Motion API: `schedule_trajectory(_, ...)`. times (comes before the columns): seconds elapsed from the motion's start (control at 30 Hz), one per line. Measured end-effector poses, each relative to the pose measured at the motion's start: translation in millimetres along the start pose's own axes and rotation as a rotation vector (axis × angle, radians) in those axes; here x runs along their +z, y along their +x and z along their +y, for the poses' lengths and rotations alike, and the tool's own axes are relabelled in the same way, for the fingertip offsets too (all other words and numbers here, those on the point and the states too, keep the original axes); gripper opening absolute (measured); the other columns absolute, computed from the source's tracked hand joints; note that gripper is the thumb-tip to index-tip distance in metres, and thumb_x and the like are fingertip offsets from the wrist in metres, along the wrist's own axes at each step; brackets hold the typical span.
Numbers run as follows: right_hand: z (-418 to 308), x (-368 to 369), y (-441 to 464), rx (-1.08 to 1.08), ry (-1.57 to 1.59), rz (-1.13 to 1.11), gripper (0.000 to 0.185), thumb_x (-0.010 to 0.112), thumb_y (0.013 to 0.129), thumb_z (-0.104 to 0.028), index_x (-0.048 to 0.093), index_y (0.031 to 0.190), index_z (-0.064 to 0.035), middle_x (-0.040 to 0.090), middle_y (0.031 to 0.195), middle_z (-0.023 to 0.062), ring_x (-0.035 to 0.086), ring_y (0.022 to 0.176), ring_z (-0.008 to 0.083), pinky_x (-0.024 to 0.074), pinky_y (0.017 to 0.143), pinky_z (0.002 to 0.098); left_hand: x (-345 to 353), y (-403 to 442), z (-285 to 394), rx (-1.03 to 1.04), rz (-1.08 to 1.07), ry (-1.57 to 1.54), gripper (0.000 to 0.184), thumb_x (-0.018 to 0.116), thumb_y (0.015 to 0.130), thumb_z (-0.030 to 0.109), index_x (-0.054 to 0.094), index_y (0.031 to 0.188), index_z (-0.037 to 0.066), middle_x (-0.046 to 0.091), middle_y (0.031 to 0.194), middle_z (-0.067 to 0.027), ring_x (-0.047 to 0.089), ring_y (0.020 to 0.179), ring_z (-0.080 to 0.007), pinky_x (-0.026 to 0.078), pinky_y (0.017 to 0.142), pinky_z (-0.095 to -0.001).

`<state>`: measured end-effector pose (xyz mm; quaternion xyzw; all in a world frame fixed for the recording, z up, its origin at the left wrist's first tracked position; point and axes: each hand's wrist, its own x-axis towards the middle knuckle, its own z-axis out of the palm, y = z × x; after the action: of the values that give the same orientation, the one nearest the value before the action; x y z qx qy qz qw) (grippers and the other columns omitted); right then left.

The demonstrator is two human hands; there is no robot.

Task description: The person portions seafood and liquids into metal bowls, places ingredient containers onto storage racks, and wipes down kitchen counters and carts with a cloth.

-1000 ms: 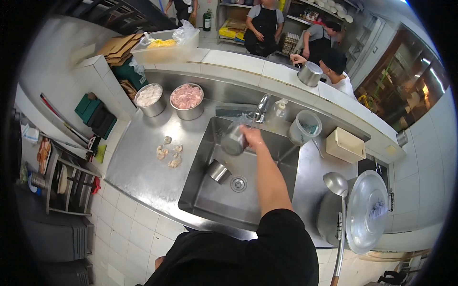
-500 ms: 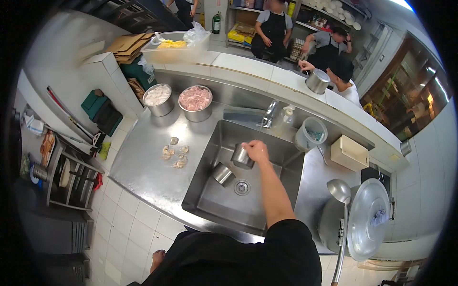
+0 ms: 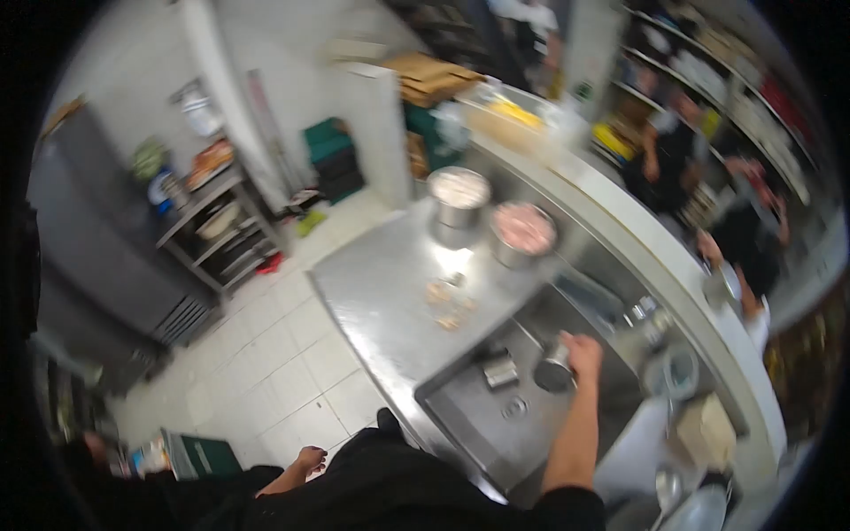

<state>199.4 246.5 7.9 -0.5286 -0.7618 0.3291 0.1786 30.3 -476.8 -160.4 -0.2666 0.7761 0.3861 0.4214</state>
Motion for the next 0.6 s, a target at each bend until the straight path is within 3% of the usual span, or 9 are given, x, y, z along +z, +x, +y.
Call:
schedule_trajectory(0.07,30.4,8.4,28.7,0.212,0.366,0.085,0.040,0.071,0.090,-0.034,0.070,0.076,0.0044,0.067,0.071,0.0075,0.055,0.064,0.0212,0.0469,0.064,0.0426,-4.7,-9.1,-1.8,0.026,-0.004,0.235,0.025,0.063,0.088,0.021,0.070,0.096,0.000,0.063,0.066,-0.0102,0.059,0.053,-0.0200,0.046,0.047,-0.0357)
schedule_trajectory(0.13,93.3,28.2,73.4,-0.005,-0.033,0.153,0.050,0.070,0.089,-0.042,0.067,0.076,0.0068,0.063,0.067,0.0133,0.052,0.062,0.0186,0.0443,0.061,0.0435,-4.0,-7.7,-9.0,0.017,0.067,0.192,0.028,0.063,0.085,0.027,0.071,0.086,0.000,0.063,0.062,-0.0116,0.059,0.053,-0.0209,0.047,0.049,-0.0376)
schedule_trajectory(0.2,75.4,27.0,62.1,0.057,0.456,0.004,0.048,0.075,0.086,-0.041,0.071,0.089,0.0069,0.068,0.085,0.0119,0.059,0.080,0.0199,0.0494,0.072,0.0423,-2.8,-6.9,-5.1,0.015,0.017,0.325,0.033,0.065,0.087,0.026,0.072,0.106,0.001,0.063,0.070,-0.0088,0.057,0.056,-0.0185,0.046,0.048,-0.0346)
schedule_trajectory(0.27,99.3,35.9,90.3,0.084,0.527,-0.023,0.048,0.077,0.085,-0.038,0.069,0.103,0.0056,0.067,0.103,0.0137,0.061,0.090,0.0242,0.0513,0.081,0.0414,1.1,-7.5,-3.3,0.017,0.059,0.289,0.035,0.065,0.085,0.027,0.072,0.107,0.000,0.062,0.067,-0.0094,0.057,0.055,-0.0190,0.046,0.048,-0.0350)
schedule_trajectory(0.33,98.3,33.7,104.6,0.401,0.819,-0.125,0.057,0.071,0.089,-0.042,0.063,0.122,0.0029,0.064,0.121,0.0165,0.062,0.106,0.0293,0.0494,0.093,0.0445,-0.5,-13.6,-0.8,0.092,0.068,0.329,0.032,0.059,0.081,0.031,0.069,0.071,0.002,0.066,0.066,-0.0152,0.063,0.059,-0.0259,0.052,0.058,-0.0400)
schedule_trajectory(0.47,99.7,26.9,128.7,0.358,1.209,-0.297,0.070,0.060,0.091,-0.054,0.055,0.135,0.0007,0.059,0.134,0.0172,0.058,0.122,0.0338,0.0450,0.105,0.0476,4.5,-23.6,-0.7,0.105,0.096,0.419,0.036,0.058,0.080,0.033,0.069,0.070,0.001,0.068,0.069,-0.0168,0.066,0.062,-0.0279,0.053,0.061,-0.0421)
schedule_trajectory(0.53,112.2,12.2,127.6,0.237,1.501,-0.224,0.066,0.057,0.092,-0.051,0.055,0.134,-0.0007,0.060,0.133,0.0161,0.058,0.122,0.0329,0.0454,0.106,0.0484,2.9,-21.2,0.2,0.123,0.091,0.461,0.037,0.057,0.080,0.034,0.070,0.071,0.000,0.070,0.072,-0.0179,0.067,0.063,-0.0304,0.054,0.065,-0.0433)
schedule_trajectory(0.57,143.3,20.1,143.4,0.065,1.537,-0.204,0.056,0.058,0.091,-0.040,0.057,0.132,-0.0013,0.062,0.129,0.0153,0.059,0.120,0.0315,0.0469,0.105,0.0497,0.6,-21.3,0.4,0.123,0.066,0.457,0.037,0.059,0.083,0.034,0.069,0.071,0.001,0.069,0.070,-0.0168,0.065,0.058,-0.0285,0.053,0.059,-0.0427)
schedule_trajectory(0.6,155.9,20.7,154.0,0.151,1.612,-0.108,0.053,0.047,0.092,-0.038,0.056,0.135,-0.0082,0.061,0.133,0.0139,0.059,0.122,0.0332,0.0458,0.107,0.0504,-0.5,-23.2,0.5,0.078,0.061,0.426,0.037,0.060,0.085,0.035,0.069,0.071,0.002,0.068,0.068,-0.0158,0.064,0.057,-0.0270,0.051,0.055,-0.0422)
